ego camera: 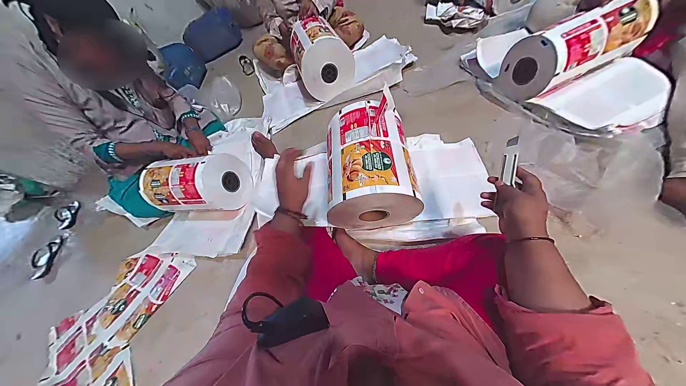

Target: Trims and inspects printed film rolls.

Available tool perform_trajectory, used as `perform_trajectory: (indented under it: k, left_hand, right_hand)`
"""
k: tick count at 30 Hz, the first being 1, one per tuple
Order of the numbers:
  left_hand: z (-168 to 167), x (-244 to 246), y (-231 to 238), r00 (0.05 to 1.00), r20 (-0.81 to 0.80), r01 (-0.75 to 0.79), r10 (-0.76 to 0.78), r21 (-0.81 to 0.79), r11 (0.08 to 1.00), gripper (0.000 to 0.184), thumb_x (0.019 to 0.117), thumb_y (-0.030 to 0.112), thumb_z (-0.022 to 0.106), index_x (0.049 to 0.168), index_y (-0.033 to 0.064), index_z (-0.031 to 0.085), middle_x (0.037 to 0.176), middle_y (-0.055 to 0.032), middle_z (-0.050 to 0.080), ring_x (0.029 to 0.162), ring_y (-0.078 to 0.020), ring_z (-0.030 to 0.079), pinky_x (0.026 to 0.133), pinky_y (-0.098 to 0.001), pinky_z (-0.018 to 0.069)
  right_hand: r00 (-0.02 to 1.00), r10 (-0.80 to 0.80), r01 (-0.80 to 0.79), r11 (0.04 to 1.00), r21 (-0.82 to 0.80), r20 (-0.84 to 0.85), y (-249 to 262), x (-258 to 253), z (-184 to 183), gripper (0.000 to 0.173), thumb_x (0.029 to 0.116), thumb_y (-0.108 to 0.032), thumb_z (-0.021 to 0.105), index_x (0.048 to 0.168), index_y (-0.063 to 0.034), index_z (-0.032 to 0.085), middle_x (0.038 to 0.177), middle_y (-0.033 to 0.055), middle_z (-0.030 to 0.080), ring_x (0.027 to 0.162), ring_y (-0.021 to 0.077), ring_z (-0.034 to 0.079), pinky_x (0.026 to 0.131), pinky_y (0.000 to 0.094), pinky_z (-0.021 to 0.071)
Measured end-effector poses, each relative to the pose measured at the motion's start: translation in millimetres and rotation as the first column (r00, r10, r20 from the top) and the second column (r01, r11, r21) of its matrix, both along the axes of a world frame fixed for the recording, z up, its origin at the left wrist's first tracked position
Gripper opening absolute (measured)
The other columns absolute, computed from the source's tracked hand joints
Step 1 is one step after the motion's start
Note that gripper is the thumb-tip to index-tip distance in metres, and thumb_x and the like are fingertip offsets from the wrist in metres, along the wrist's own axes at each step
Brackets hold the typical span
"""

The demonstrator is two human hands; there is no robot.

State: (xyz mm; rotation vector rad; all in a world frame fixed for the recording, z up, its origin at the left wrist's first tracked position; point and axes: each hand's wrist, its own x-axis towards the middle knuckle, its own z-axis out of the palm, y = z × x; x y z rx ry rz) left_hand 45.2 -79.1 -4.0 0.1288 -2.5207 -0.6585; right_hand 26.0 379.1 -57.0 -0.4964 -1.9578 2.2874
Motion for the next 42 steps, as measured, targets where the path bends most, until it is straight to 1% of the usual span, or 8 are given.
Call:
perform_trajectory:
  k: [3,9,14,21,27,34,39,42]
  left_hand:
    - [21,-46,57,0.944,0.254,0.246,-0.212,-0.111,0.963,0.048,0.1054,0.039,0.053,0.141,0.0079,0.061,0.159,-0.0199,0.042,0.151,-0.0393,0.032,0.123,-0.0575,0.0275]
    - [23,-119,126,0.865,0.501,0.091,0.035,-0.225,0.970,0.075,0.0977,0.067,0.051,0.155,0.0187,0.047,0.162,-0.0227,0.037,0.149,-0.0451,0.034,0.114,-0.0663,0.0352]
    - [42,-158,161,0.853,0.501,-0.006,0.146,-0.270,0.963,0.074,0.0892,0.054,0.070,0.137,-0.0019,0.059,0.145,-0.0271,0.053,0.140,-0.0470,0.045,0.106,-0.0691,0.0428]
    - [59,-198,168,0.790,0.566,-0.091,0.236,-0.273,0.958,0.059,0.0878,0.043,0.074,0.118,-0.0072,0.067,0.125,-0.0278,0.066,0.121,-0.0433,0.063,0.098,-0.0662,0.0497]
    - [75,-213,170,0.678,0.707,0.030,0.201,-0.300,0.953,0.049,0.0949,0.035,0.067,0.116,-0.0093,0.068,0.127,-0.0293,0.064,0.125,-0.0431,0.060,0.103,-0.0665,0.0446]
    - [56,-223,185,0.782,0.572,-0.018,-0.248,0.418,0.908,0.038,0.1067,0.030,0.051,0.127,-0.0004,0.061,0.112,-0.0176,0.067,0.092,-0.0232,0.068,0.083,-0.0421,0.0569]
    - [51,-214,215,0.805,0.504,-0.077,-0.314,0.614,0.785,0.042,0.1080,0.030,0.049,0.139,0.0025,0.053,0.127,-0.0211,0.062,0.106,-0.0299,0.067,0.087,-0.0484,0.0574]
    - [50,-192,239,0.726,0.365,0.044,-0.583,0.821,0.569,0.042,0.1084,0.022,0.045,0.148,0.0099,0.041,0.143,-0.0184,0.055,0.108,-0.0308,0.069,0.084,-0.0460,0.0608]
  right_hand:
    - [1.000,-0.010,0.010,1.000,0.006,0.000,0,0,3,0.050,0.1050,-0.008,0.053,0.152,-0.0187,0.039,0.114,0.0069,0.065,0.068,0.0140,0.067,0.056,0.0294,0.0572]
    - [1.000,-0.017,0.017,0.999,0.034,0.013,0,6,11,0.050,0.1062,-0.007,0.051,0.154,-0.0151,0.038,0.115,0.0096,0.067,0.066,0.0147,0.067,0.055,0.0288,0.0564]
    - [0.999,0.023,-0.023,1.000,0.020,-0.026,1,7,9,0.051,0.1046,-0.004,0.050,0.153,-0.0116,0.038,0.115,0.0112,0.068,0.065,0.0150,0.067,0.053,0.0269,0.0553]
    - [0.996,0.085,-0.086,0.996,-0.032,-0.024,5,2,8,0.049,0.1039,-0.002,0.051,0.152,-0.0123,0.044,0.113,0.0111,0.069,0.063,0.0147,0.067,0.051,0.0248,0.0545]
    - [0.993,0.109,-0.111,0.992,-0.059,-0.036,10,-5,6,0.048,0.1042,-0.001,0.050,0.150,-0.0137,0.045,0.113,0.0100,0.070,0.064,0.0144,0.067,0.052,0.0249,0.0548]
    - [0.992,0.123,-0.124,0.991,-0.040,-0.014,7,-7,2,0.049,0.1035,0.000,0.051,0.150,-0.0154,0.045,0.113,0.0088,0.069,0.064,0.0140,0.067,0.053,0.0254,0.0554]
    - [0.979,0.204,-0.204,0.979,0.028,-0.001,-28,-28,18,0.054,0.0961,-0.028,0.070,0.143,-0.0112,0.050,0.092,0.0056,0.061,0.065,0.0111,0.053,0.059,0.0311,0.0471]
    - [0.964,0.263,-0.244,0.929,0.277,-0.033,-59,-52,37,0.062,0.0888,-0.047,0.078,0.128,-0.0041,0.054,0.095,0.0109,0.065,0.076,0.0194,0.061,0.069,0.0417,0.0516]
